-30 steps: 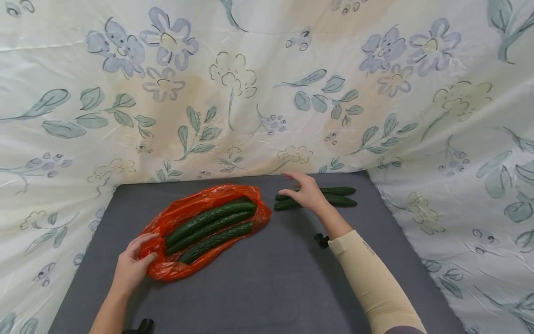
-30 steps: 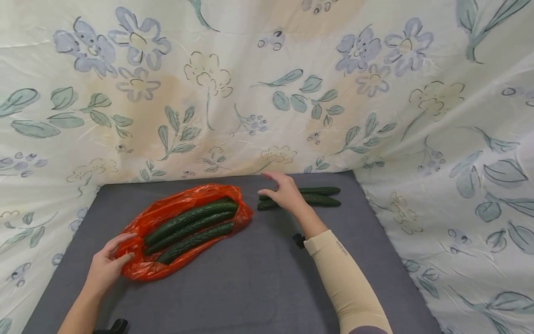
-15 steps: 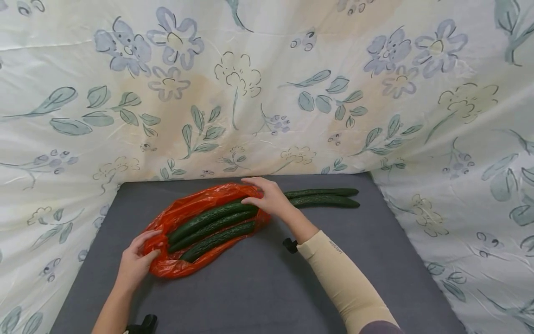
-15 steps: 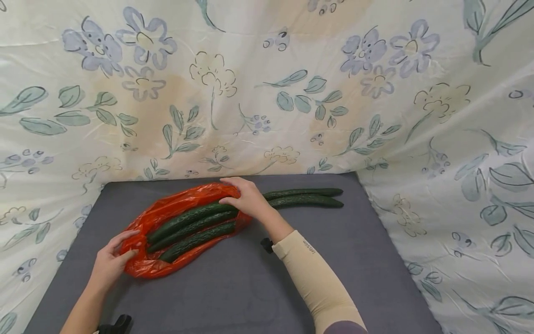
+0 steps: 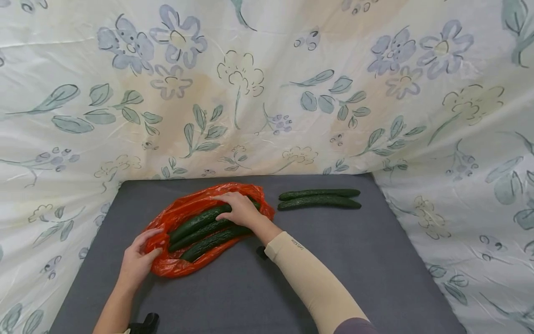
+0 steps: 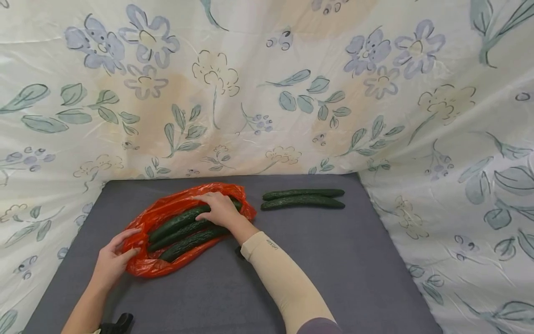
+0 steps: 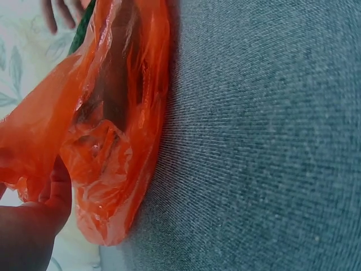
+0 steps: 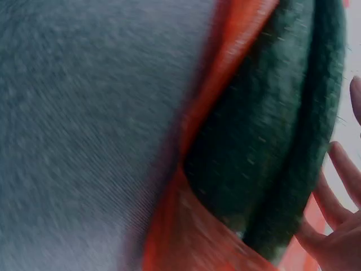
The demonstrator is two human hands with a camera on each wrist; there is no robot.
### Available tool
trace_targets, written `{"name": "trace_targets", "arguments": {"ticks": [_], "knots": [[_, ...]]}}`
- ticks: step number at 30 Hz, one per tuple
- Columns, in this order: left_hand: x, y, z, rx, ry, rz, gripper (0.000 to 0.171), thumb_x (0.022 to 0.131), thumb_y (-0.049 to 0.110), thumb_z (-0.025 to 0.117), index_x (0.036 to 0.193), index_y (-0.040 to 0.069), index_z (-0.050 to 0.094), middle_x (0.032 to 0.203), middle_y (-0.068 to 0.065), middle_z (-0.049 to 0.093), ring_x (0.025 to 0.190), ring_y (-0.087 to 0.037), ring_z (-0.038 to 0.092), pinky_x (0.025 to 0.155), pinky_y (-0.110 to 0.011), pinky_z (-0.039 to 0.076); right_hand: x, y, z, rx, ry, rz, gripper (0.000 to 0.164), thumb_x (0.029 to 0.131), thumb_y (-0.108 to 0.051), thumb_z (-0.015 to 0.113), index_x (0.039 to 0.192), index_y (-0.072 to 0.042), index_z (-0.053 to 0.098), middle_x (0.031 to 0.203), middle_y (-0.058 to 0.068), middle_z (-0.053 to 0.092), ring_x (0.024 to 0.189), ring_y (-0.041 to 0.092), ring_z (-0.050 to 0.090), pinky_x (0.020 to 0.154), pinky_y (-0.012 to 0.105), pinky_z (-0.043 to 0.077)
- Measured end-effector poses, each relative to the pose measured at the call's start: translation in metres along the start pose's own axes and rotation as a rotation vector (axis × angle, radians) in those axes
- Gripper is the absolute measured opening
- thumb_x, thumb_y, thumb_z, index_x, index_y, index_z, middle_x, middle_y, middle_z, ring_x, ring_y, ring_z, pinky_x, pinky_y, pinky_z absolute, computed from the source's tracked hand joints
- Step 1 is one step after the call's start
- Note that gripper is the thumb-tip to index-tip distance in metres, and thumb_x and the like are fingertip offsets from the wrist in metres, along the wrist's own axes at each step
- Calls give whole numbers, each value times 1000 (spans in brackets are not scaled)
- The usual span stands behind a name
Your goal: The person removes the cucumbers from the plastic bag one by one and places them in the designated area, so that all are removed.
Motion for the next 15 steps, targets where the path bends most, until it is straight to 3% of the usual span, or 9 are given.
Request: {"name": "trace_targets", "arguments": {"ticks": [7,15], "knots": [[-1,3,1,9,-11,1,45,99,7,61,143,6,54,153,-17,41,146,-41,27,85,2,34,5,4,19,-171,-45,17,55,93,-50,64,146,-43,51,145,-9,55,134,20,48,108,49,38],[-2,0,-2,25,-13,-56,47,99,10,61,145,9,51,157,-17,36,146,-43,29,81,1,33,3,-1,20,-135,-21,-32,46,95,-40,63,141,-38,59,135,-7,57,125,17,48,97,41,37]]}}
Point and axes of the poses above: each hand's wrist, its own x-axis towards the middle knuckle, its own z-axis out of the palm, y = z × x, the point moved 2 cm from there along x, towards the middle knuckle
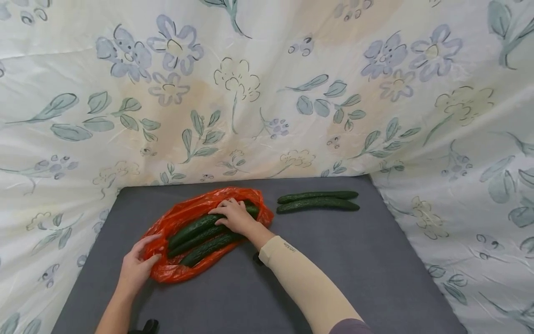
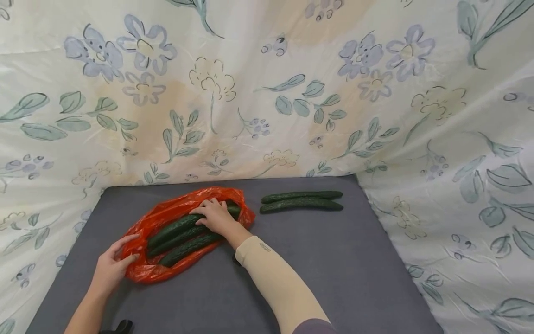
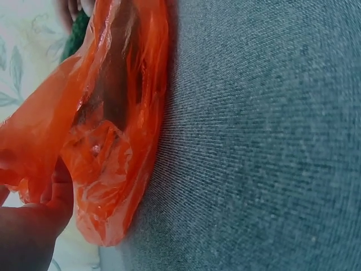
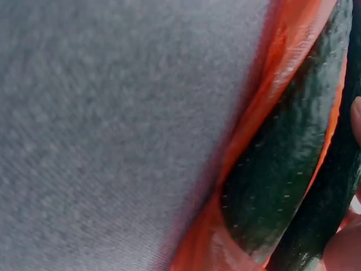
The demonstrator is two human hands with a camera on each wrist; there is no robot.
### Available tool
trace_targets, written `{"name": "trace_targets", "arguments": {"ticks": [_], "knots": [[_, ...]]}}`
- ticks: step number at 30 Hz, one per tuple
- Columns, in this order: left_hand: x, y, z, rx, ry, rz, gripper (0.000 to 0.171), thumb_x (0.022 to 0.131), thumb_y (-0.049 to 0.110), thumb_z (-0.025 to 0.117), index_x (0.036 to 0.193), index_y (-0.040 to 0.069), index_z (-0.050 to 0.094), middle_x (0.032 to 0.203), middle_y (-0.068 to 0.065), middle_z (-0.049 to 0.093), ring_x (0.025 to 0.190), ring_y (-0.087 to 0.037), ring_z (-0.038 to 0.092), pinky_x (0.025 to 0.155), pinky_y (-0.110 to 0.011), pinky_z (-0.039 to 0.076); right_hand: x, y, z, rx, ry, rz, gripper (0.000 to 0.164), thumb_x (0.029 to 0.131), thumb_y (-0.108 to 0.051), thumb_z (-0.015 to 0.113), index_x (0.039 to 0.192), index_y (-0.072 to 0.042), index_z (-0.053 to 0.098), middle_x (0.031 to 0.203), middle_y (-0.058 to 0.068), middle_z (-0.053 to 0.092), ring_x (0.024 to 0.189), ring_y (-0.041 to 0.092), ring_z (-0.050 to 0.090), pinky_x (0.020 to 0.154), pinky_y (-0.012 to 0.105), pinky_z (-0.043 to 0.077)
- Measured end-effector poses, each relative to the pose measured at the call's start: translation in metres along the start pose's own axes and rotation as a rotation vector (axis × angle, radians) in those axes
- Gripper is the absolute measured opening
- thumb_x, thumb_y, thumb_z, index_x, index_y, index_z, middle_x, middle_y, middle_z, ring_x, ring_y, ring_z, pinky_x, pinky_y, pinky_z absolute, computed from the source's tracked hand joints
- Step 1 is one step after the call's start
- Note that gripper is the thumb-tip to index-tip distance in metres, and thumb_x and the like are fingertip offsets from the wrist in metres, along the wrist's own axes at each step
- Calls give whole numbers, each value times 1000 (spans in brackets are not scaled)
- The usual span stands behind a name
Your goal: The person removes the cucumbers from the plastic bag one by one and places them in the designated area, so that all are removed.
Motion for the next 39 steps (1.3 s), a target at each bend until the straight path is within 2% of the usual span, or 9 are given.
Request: {"name": "trace_targets", "arguments": {"ticks": [4,7,10,13,16,18,25,35,39], "knots": [[-3,-2,-2,4,-7,-38,49,100,12,59,148,10,47,159,-21,33,140,-40,38,77,-1,39,-6,-4,-3,2,29,-35,46,95,-41,62,141,-37,59,133,-7,57,122,17,49,96,39,37],[-4,-3,-3,3,-13,-52,51,101,12,57,150,10,44,158,-24,34,123,-11,53,75,-4,44,-11,-8,-10,7,71,-59,46,95,-41,62,141,-35,59,132,-7,57,120,16,49,95,38,37],[-4,-3,-3,13,-7,-59,51,101,11,57,150,10,44,157,-24,37,107,6,52,74,-7,48,-15,-14,-19,44,116,-102,46,95,-39,64,140,-33,60,132,-6,58,119,16,49,95,38,38],[-3,-3,-4,34,7,-53,49,100,9,57,148,8,47,156,-24,38,121,-12,55,74,-3,43,-19,-22,-29,91,149,-160,46,95,-37,65,140,-30,61,132,-4,58,119,17,49,96,39,38],[-3,-3,-4,34,16,-51,47,99,8,58,145,4,49,155,-25,37,137,-42,41,74,2,36,-22,-28,-40,102,170,-201,46,95,-37,64,140,-30,61,132,-4,57,118,16,49,95,37,38],[-3,-3,-4,23,11,-45,47,100,9,59,145,1,48,155,-26,36,140,-47,35,73,3,34,-26,-30,-49,105,184,-216,46,95,-35,66,140,-30,61,131,-3,58,118,17,49,94,38,38],[-3,-1,-3,23,0,-32,47,99,5,57,145,3,48,157,-24,35,141,-46,34,74,3,37,-43,-17,-78,116,238,-212,46,92,-30,70,138,-27,63,132,0,59,122,21,49,95,43,38],[-1,3,0,38,-14,-31,55,99,4,54,153,11,43,159,-26,32,130,-42,42,70,-8,48,-77,36,-110,166,259,-129,43,92,-24,71,134,-23,66,128,2,59,121,23,49,95,49,35],[-1,5,-1,35,-23,-30,54,100,5,54,153,12,42,159,-26,32,134,-43,42,73,-5,45,-93,61,-116,196,279,-90,43,92,-23,71,135,-23,66,129,3,59,120,25,50,96,51,35]]}}
Point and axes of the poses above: each hand's wrist, its own x-axis towards the middle knuckle, its own z-axis out of the palm, y = z × x, the point moved 2 cm from there along x, towards the middle knuckle
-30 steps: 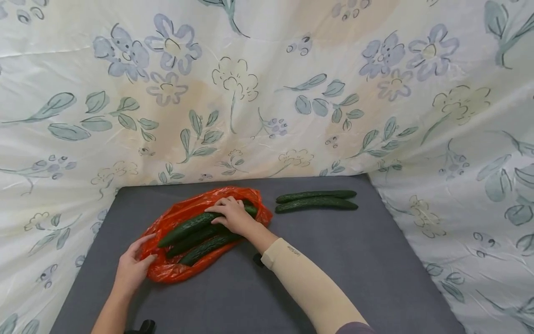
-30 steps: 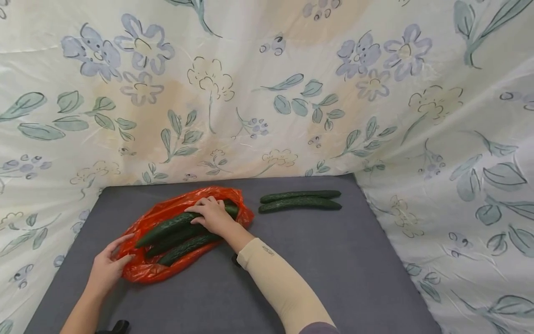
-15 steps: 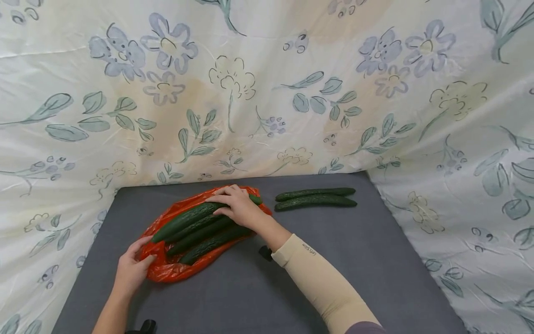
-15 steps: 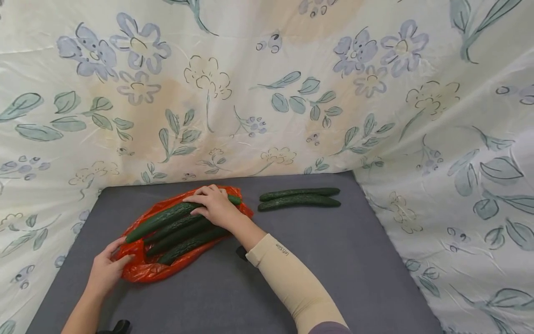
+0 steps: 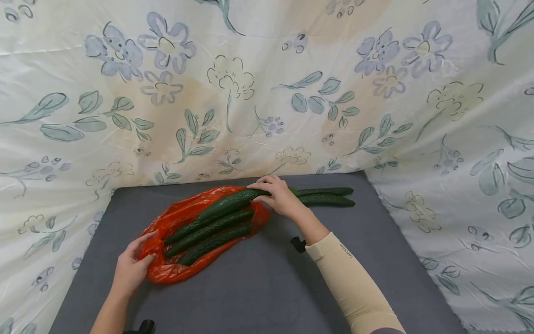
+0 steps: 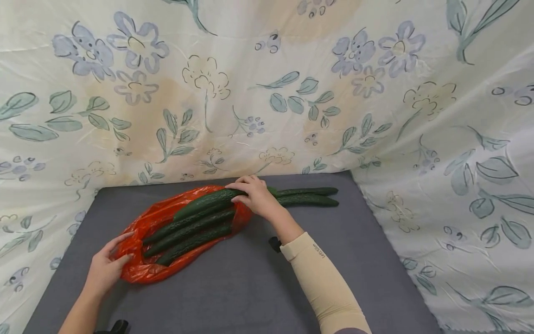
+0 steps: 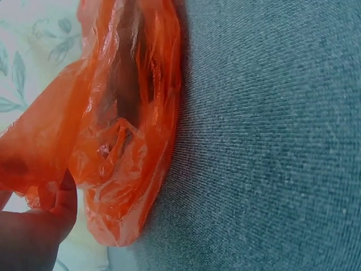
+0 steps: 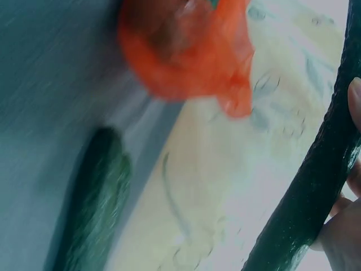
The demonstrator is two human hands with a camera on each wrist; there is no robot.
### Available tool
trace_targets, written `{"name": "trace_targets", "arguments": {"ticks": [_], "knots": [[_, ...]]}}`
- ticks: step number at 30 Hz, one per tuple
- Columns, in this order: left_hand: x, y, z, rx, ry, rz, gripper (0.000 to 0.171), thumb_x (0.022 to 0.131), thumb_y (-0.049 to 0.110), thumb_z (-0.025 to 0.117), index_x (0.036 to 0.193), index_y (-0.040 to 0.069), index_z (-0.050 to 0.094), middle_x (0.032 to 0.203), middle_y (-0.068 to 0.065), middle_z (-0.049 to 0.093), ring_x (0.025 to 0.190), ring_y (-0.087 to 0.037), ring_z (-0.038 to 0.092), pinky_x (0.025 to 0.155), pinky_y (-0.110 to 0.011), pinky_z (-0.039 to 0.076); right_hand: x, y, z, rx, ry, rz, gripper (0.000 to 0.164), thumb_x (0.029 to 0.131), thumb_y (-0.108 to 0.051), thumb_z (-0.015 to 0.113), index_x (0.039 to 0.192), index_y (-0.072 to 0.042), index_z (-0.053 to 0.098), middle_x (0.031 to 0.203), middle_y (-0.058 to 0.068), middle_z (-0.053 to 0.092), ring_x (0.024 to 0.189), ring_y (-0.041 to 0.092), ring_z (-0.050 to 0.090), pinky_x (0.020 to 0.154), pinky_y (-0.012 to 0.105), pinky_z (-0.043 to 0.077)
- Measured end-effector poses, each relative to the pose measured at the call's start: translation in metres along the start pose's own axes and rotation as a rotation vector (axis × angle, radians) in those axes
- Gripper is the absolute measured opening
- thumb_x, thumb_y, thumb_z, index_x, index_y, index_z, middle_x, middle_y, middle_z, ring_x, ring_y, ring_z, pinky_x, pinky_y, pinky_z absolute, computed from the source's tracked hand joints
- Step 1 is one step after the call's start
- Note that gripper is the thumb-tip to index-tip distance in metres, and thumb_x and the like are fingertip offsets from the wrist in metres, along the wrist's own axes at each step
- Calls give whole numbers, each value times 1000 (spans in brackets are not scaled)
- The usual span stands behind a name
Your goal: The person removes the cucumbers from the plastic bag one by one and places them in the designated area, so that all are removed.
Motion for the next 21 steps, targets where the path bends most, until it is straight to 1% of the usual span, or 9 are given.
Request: {"name": "trace_targets", "arguments": {"ticks": [4,7,9,11,16,19,21], "knots": [[0,1,0,-12,8,-1,52,100,5,54,151,11,44,159,-25,32,132,-43,43,73,-5,45,-18,21,-13,20,37,48,44,91,-23,71,135,-23,66,129,3,60,120,26,49,98,55,35],[0,0,-1,-7,21,0,52,99,4,55,150,10,46,159,-23,32,135,-44,41,73,-3,43,-31,36,-21,23,66,105,44,90,-21,73,133,-24,67,128,4,61,121,28,49,100,58,35],[0,0,-1,-8,23,-1,52,99,3,55,150,10,46,159,-24,31,139,-46,36,73,-1,41,-40,45,-26,25,76,148,44,90,-20,74,133,-24,68,128,4,61,123,29,49,103,60,35],[-1,0,-1,-10,21,-5,52,99,4,55,150,10,46,159,-23,31,141,-48,33,74,0,39,-49,54,-31,22,86,183,44,89,-18,75,132,-23,68,128,5,60,123,30,48,103,60,35],[-2,0,-3,6,12,-22,52,99,6,55,150,12,46,160,-22,30,144,-48,30,76,0,39,-73,77,-40,0,106,216,45,88,-14,76,132,-21,69,126,7,60,119,31,48,100,57,37],[-1,0,-3,21,8,-31,52,99,7,56,150,13,47,161,-21,31,145,-47,30,78,-1,38,-87,88,-44,-25,98,237,45,88,-15,76,132,-20,68,126,8,60,120,32,48,100,58,36],[-1,0,-3,14,9,-31,52,99,6,56,150,13,47,161,-21,30,145,-47,30,77,0,38,-97,96,-46,-39,87,258,46,88,-16,75,133,-19,67,127,9,60,121,33,48,100,58,36]]}}
Point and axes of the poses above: each hand's wrist, its own x-axis towards the middle knuckle, its own z-axis out of the palm, y = z × x, the point moved 2 cm from there along x, towards the middle knuckle
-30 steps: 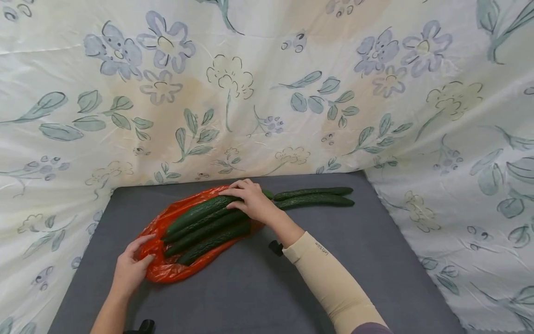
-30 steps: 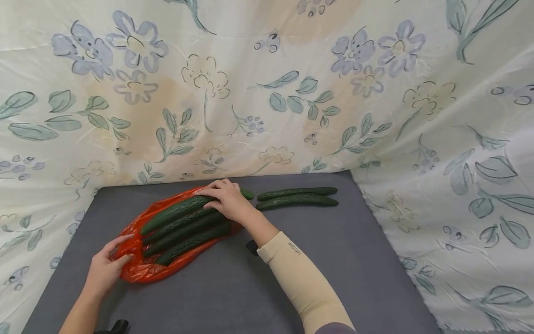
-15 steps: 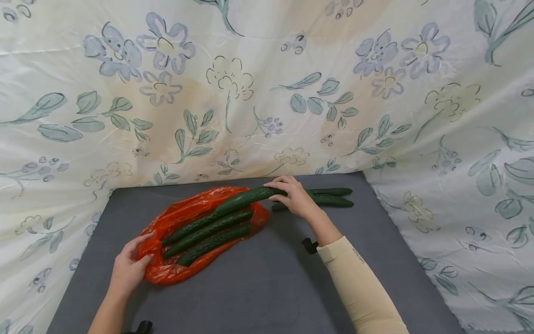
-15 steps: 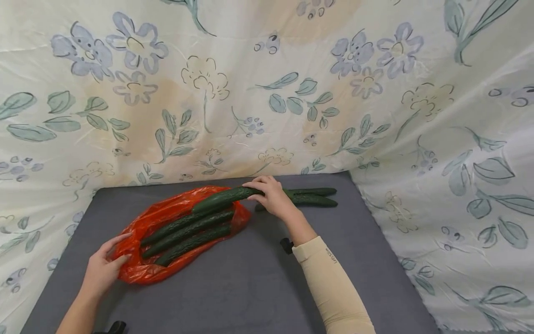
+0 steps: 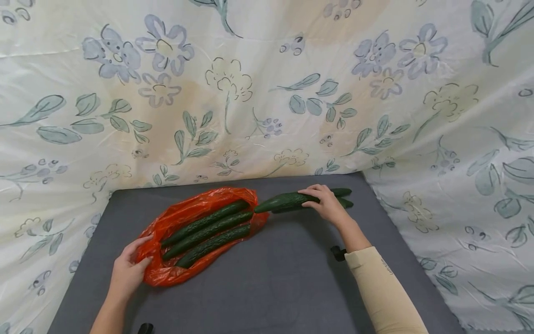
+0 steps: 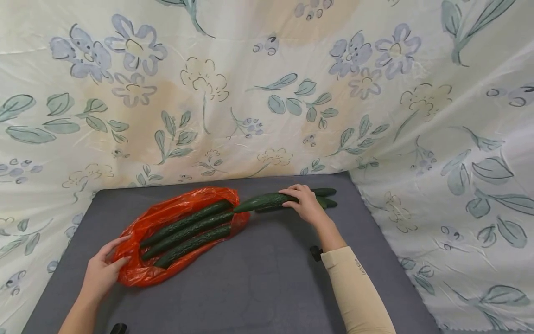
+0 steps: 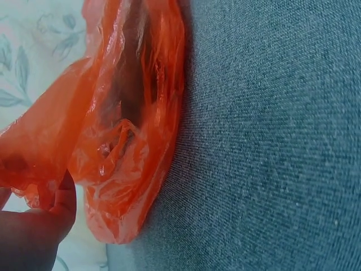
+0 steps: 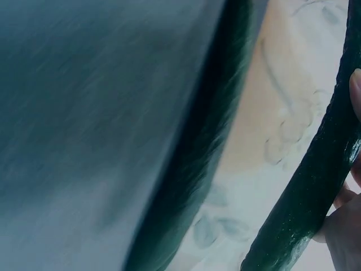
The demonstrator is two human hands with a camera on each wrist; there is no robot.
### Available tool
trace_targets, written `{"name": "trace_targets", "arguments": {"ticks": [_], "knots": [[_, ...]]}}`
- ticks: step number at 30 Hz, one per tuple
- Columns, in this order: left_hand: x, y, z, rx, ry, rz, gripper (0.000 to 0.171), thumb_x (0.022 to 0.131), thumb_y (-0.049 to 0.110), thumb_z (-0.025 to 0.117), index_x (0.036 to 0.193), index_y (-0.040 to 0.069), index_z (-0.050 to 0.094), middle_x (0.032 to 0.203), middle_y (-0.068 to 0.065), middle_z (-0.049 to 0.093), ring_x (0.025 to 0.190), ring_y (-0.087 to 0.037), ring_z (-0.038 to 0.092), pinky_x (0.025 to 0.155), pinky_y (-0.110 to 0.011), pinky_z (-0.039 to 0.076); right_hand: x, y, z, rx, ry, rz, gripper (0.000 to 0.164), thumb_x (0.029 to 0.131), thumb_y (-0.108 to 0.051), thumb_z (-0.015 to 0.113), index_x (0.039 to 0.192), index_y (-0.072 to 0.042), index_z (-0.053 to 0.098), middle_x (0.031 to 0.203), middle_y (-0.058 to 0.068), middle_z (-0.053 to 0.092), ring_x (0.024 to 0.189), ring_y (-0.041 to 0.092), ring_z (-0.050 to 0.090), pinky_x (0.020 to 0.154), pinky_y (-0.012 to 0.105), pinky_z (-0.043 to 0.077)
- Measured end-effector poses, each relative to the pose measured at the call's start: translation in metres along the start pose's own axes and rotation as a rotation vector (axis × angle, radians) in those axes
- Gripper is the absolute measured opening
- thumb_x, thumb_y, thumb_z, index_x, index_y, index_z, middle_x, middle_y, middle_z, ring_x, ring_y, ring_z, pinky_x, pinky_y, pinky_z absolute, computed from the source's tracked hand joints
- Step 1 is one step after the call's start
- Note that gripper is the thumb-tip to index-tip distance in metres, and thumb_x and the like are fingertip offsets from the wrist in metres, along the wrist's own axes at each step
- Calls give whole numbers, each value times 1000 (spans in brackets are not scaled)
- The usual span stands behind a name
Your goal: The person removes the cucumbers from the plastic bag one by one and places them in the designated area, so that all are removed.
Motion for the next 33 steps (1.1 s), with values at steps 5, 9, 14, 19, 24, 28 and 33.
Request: {"name": "trace_targets", "arguments": {"ticks": [5,9,14,19,24,28,33], "knots": [[-1,-1,0,-20,13,10,51,99,5,55,149,11,47,160,-22,31,144,-48,30,75,2,36,-13,23,-7,-20,-8,56,47,88,-15,75,134,-15,66,128,12,60,121,36,48,100,59,39],[-3,0,0,-30,13,23,51,99,4,56,149,9,47,161,-23,30,144,-49,30,75,3,35,-22,40,-12,-43,-16,102,47,88,-13,75,134,-14,66,128,14,60,121,37,49,97,59,42],[-4,0,0,-22,22,35,50,99,4,57,148,9,48,159,-23,32,143,-48,31,75,4,34,-32,61,-9,-64,-52,163,47,89,-12,75,135,-14,65,129,16,59,121,39,49,98,62,41],[-3,-1,0,0,14,52,50,98,5,59,147,9,49,159,-23,33,144,-47,31,77,3,32,-37,76,2,-73,-78,188,46,89,-14,74,134,-14,66,127,16,60,121,42,51,101,64,40],[-1,0,1,-2,1,55,50,98,8,60,147,11,49,160,-21,32,146,-46,28,82,0,35,-37,82,12,-114,-61,155,45,89,-15,75,133,-13,67,121,15,60,117,40,51,94,60,44],[0,2,1,-11,-13,51,51,99,10,61,149,12,48,161,-19,31,148,-44,25,85,-1,33,-36,79,15,-196,-15,129,42,87,-13,78,128,-11,70,121,15,60,117,39,50,93,58,44],[1,4,0,-14,-7,53,51,99,9,61,148,11,48,161,-19,33,146,-45,29,79,1,34,-30,66,12,-256,9,116,42,85,-16,79,127,-12,70,126,15,59,118,39,51,95,61,42]]}}
Point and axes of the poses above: each hand's wrist, its own x-axis towards the middle knuckle, its own z-axis out of the palm, y = z × x, the point moved 2 cm from there along x, towards the middle knuckle
